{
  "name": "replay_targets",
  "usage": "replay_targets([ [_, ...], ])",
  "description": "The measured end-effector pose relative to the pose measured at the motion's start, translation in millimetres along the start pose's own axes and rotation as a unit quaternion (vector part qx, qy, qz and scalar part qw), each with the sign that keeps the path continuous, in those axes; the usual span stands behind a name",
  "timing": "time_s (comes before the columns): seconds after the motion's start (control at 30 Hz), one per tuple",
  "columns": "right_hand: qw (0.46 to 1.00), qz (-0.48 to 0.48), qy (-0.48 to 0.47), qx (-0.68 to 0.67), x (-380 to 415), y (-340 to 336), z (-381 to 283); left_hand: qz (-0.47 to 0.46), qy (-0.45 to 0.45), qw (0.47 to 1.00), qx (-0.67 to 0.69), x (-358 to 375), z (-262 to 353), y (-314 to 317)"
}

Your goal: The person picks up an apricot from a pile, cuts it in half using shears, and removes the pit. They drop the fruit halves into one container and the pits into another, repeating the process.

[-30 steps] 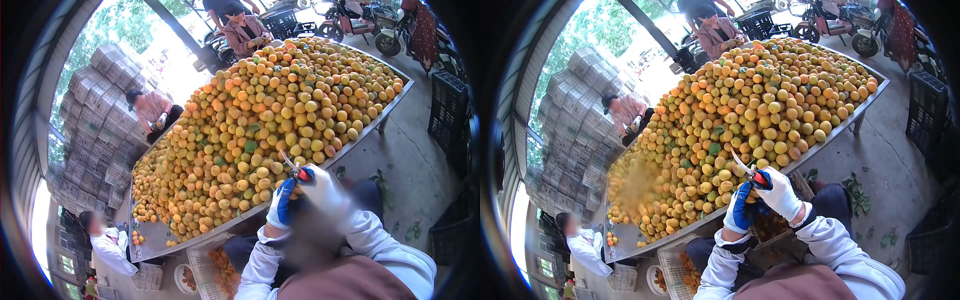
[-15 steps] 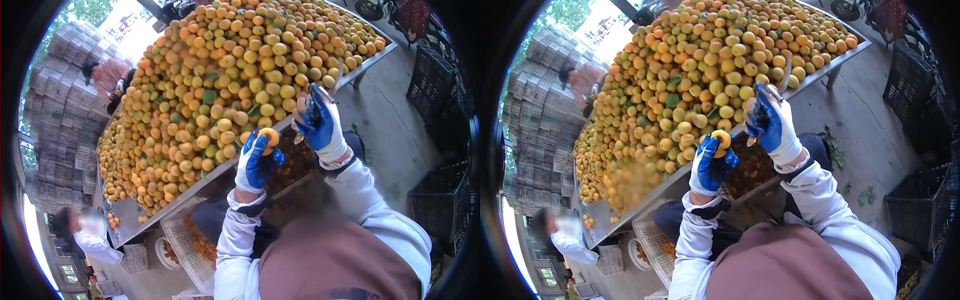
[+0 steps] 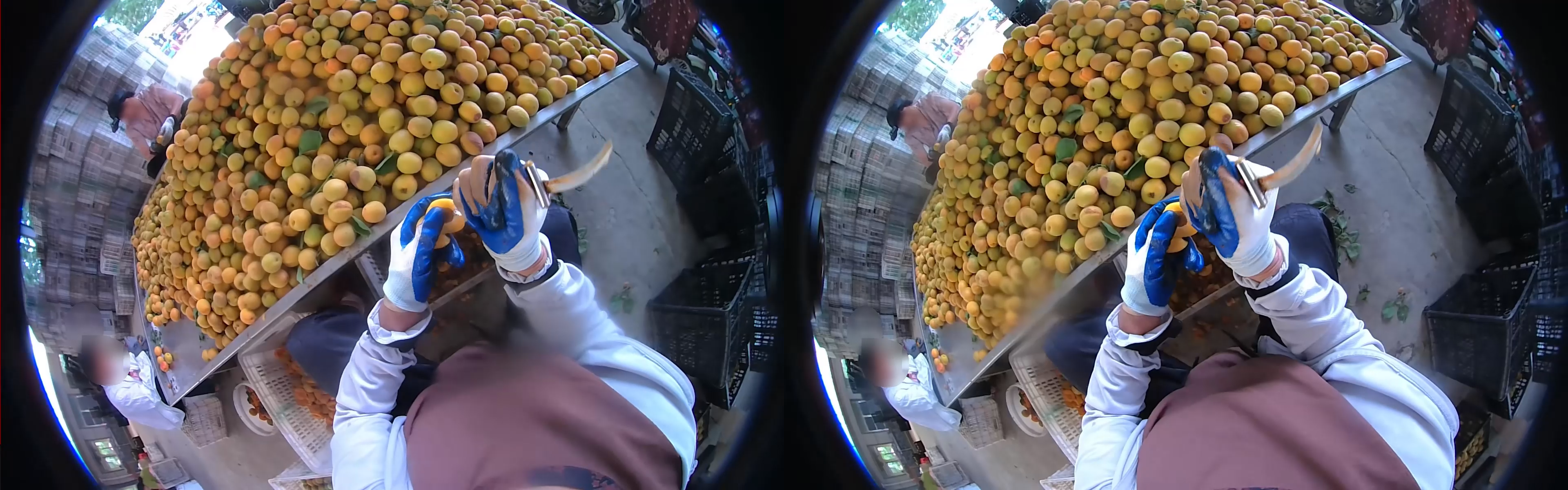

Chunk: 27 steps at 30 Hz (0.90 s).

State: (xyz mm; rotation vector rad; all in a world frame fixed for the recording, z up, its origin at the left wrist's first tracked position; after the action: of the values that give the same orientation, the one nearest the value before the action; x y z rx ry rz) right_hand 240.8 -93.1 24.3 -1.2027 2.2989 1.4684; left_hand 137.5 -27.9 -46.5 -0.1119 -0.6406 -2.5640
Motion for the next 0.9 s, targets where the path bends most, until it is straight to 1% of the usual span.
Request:
replay_targets([
  [0.07,0.998,0.015,-0.051,0.042,6,-11,-5,0.014,0.013,1.0,0.004,-1,-2,2],
  [0.1,0.996,0.048,-0.042,0.062,13,-19,-1,0.026,0.022,0.999,-0.005,-2,-5,-2],
  [0.13,0.974,0.08,-0.044,0.205,20,-26,-6,0.038,0.031,0.999,-0.013,-3,-5,-4],
  [0.17,0.942,-0.001,-0.127,0.311,16,-8,-19,0.054,0.021,0.998,-0.01,-4,-5,-2],
  [0.2,0.885,-0.082,-0.209,0.408,16,14,-28,0.094,0.107,0.99,0.008,-5,-3,-6],
  [0.23,0.842,-0.093,-0.228,0.48,16,38,-34,0.08,0.098,0.99,0.059,-14,-21,-17],
  [0.27,0.822,-0.1,-0.242,0.506,16,51,-37,0.065,0.089,0.988,0.109,-20,-31,-22],
  [0.3,0.816,-0.098,-0.236,0.519,15,52,-35,0.091,0.136,0.982,0.097,-18,-35,-27],
  [0.33,0.809,-0.096,-0.23,0.532,15,51,-32,0.091,0.14,0.981,0.098,-18,-31,-25],
  [0.37,0.861,0.003,-0.174,0.478,15,23,-21,0.119,0.161,0.98,-0.002,-15,-21,-22],
  [0.4,0.897,0.102,-0.114,0.414,20,-6,-4,0.147,0.181,0.967,-0.101,-12,-12,-18],
  [0.43,0.88,0.099,-0.179,0.428,22,2,-13,0.161,0.174,0.969,-0.07,-14,-15,-19],
  [0.47,0.88,0.096,-0.18,0.428,20,4,-14,0.161,0.177,0.969,-0.068,-15,-14,-16],
  [0.53,0.802,-0.008,-0.271,0.532,19,36,-25,0.204,0.2,0.956,-0.069,-11,-9,-19],
  [0.6,0.81,-0.013,-0.263,0.524,17,34,-22,0.21,0.201,0.954,-0.075,-12,-7,-19],
  [0.67,0.82,0.005,-0.257,0.512,17,27,-19,0.219,0.197,0.952,-0.089,-12,-6,-20],
  [0.7,0.793,-0.014,-0.266,0.548,17,28,-18,0.226,0.217,0.942,-0.121,-14,-6,-23],
  [0.73,0.793,-0.016,-0.268,0.547,19,20,-14,0.227,0.22,0.941,-0.12,-13,-2,-21],
  [0.8,0.882,0.047,-0.162,0.439,17,-19,7,0.237,0.185,0.949,-0.099,-13,0,-20],
  [0.83,0.992,0.097,-0.069,0.051,2,-27,28,0.215,0.212,0.937,-0.175,-11,8,-18],
  [0.87,0.988,0.14,-0.056,-0.026,-4,-22,24,0.258,0.452,0.728,-0.446,21,43,16],
  [0.9,0.988,0.142,-0.04,-0.052,-3,-25,29,0.252,0.443,0.74,-0.438,20,41,13],
])
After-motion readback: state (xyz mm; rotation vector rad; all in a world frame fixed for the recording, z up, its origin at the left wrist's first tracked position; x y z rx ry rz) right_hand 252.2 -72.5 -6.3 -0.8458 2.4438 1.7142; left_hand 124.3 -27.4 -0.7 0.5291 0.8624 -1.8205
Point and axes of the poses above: each hand's wrist, its own x-axis away from the middle knuckle, its own y-axis out of the palm, z = x × y, the point moved 10 cm from there along -x, towards the middle knuckle, and after that the axes turned 8 degrees about -y, right-handed, at the moved point
